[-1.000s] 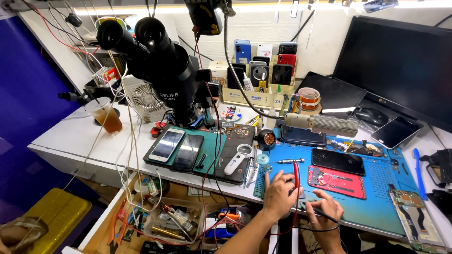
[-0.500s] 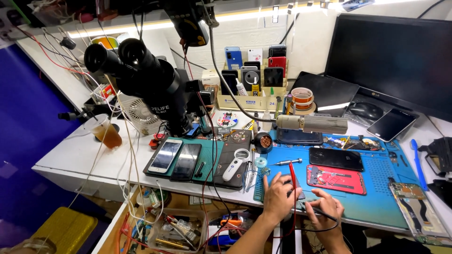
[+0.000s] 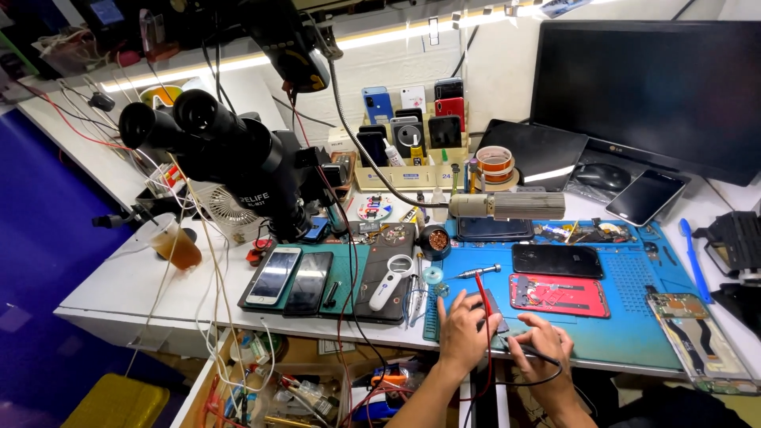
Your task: Diagnosing a mobile phone motherboard using multimeter probes to test components
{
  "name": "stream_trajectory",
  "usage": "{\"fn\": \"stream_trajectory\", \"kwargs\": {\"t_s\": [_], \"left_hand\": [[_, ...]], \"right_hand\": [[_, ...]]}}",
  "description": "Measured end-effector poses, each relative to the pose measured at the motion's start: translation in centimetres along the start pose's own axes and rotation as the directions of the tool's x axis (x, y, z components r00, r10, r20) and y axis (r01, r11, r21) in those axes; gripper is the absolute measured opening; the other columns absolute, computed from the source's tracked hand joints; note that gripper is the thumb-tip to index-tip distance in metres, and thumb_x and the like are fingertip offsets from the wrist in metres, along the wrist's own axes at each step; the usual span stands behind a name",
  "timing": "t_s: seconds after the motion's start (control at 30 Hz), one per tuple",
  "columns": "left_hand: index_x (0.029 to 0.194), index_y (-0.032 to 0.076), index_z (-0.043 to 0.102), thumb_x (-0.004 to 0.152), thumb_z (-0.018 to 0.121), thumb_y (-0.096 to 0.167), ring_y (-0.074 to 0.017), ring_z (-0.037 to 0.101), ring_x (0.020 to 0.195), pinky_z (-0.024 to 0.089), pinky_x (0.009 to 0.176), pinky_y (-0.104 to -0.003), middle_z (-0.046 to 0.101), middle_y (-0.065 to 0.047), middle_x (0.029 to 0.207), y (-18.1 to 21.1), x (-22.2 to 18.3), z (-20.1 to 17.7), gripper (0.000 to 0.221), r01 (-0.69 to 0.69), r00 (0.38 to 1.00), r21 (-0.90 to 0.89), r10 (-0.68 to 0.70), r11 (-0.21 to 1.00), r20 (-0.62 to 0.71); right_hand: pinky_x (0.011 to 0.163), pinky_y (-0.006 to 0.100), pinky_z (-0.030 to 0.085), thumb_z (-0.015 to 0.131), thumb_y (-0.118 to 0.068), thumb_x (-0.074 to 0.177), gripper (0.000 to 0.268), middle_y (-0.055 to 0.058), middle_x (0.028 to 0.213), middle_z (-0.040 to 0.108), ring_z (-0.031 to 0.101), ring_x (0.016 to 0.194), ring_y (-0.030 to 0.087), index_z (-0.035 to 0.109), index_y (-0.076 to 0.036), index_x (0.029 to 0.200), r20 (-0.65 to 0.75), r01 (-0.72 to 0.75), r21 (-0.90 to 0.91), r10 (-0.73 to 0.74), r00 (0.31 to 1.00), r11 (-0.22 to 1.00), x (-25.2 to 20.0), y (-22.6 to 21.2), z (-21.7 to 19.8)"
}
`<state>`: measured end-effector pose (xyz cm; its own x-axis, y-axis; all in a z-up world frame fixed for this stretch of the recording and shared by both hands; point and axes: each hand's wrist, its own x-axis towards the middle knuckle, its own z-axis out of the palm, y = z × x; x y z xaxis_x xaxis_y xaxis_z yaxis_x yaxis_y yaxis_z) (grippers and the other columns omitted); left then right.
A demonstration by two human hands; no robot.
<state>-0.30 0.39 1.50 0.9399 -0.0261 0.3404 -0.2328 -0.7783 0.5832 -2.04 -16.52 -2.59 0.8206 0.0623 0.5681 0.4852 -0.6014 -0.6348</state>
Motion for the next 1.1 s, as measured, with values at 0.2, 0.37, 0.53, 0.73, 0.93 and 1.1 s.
{"fn": "stream_trajectory", "kwargs": {"t_s": [0.2, 0.37, 0.53, 0.73, 0.93, 1.1], "left_hand": [[0.092, 0.012, 0.077, 0.093, 0.065, 0.039, -0.0307, 0.051, 0.137, 0.016, 0.113, -0.070, 0.069, 0.001, 0.128, -3.2, 0.5, 3.1, 0.029, -0.065, 0.994, 0.096, 0.073, 0.993, -0.080], [0.088, 0.018, 0.080, 0.092, 0.068, 0.046, -0.0283, 0.058, 0.132, 0.021, 0.117, -0.067, 0.073, 0.001, 0.124, -4.7, -0.2, 3.7, 0.030, -0.097, 0.990, 0.122, 0.108, 0.988, -0.088], [0.091, 0.017, 0.077, 0.096, 0.065, 0.040, -0.0285, 0.056, 0.142, 0.025, 0.115, -0.069, 0.069, 0.008, 0.134, -6.7, 0.2, 4.3, 0.027, -0.196, 0.975, 0.162, 0.209, 0.967, -0.070], [0.086, -0.004, 0.067, 0.096, 0.076, 0.010, -0.0402, 0.050, 0.141, 0.030, 0.129, -0.046, 0.068, -0.024, 0.124, -13.1, 1.5, 11.4, 0.020, -0.379, 0.892, -0.214, 0.295, 0.900, -0.343], [0.107, -0.016, 0.066, 0.100, 0.080, 0.010, -0.0286, 0.060, 0.118, 0.049, 0.099, -0.039, 0.066, -0.023, 0.127, -10.7, 1.0, 10.1, 0.031, -0.067, 0.971, -0.286, -0.004, 0.956, -0.240], [0.086, -0.012, 0.068, 0.103, 0.078, 0.009, -0.0387, 0.058, 0.133, 0.042, 0.122, -0.048, 0.071, -0.023, 0.121, -11.2, 1.2, 10.2, 0.029, -0.232, 0.935, -0.137, 0.181, 0.963, -0.306]], "right_hand": [[0.109, 0.049, 0.031, 0.063, -0.028, 0.091, 0.013, 0.008, 0.126, 0.068, 0.063, 0.120, 0.023, 0.064, -0.016, 0.085, -0.030, 0.090, -0.080, -0.092, 0.995, 0.993, 0.1, 0.2, 0.3], [0.102, 0.043, 0.031, 0.069, -0.027, 0.093, 0.018, 0.001, 0.110, 0.072, 0.067, 0.116, 0.019, 0.058, -0.020, 0.079, -0.177, 0.160, -0.031, -0.163, 0.971, 0.987, 0.2, -0.8, -0.2], [0.103, 0.047, 0.027, 0.061, -0.030, 0.093, 0.012, 0.007, 0.122, 0.069, 0.063, 0.124, 0.021, 0.061, -0.020, 0.086, -0.099, 0.046, 0.067, -0.039, 0.994, 0.997, -0.1, -1.0, -0.2], [0.117, 0.050, 0.026, 0.056, -0.032, 0.101, 0.016, 0.004, 0.139, 0.062, 0.064, 0.116, 0.024, 0.057, -0.019, 0.094, -0.035, 0.023, 0.079, -0.020, 0.999, 0.997, -0.4, -0.9, -0.2], [0.117, 0.052, 0.027, 0.053, -0.033, 0.105, 0.025, 0.004, 0.140, 0.060, 0.065, 0.108, 0.034, 0.058, -0.015, 0.088, -0.042, -0.009, 0.193, 0.017, 0.999, 0.981, -0.4, -1.5, -0.5], [0.114, 0.053, 0.029, 0.054, -0.030, 0.106, 0.025, 0.007, 0.135, 0.062, 0.064, 0.119, 0.025, 0.057, -0.013, 0.087, -0.085, 0.046, 0.171, -0.032, 0.996, 0.984, -0.2, -1.8, -0.9]]}}
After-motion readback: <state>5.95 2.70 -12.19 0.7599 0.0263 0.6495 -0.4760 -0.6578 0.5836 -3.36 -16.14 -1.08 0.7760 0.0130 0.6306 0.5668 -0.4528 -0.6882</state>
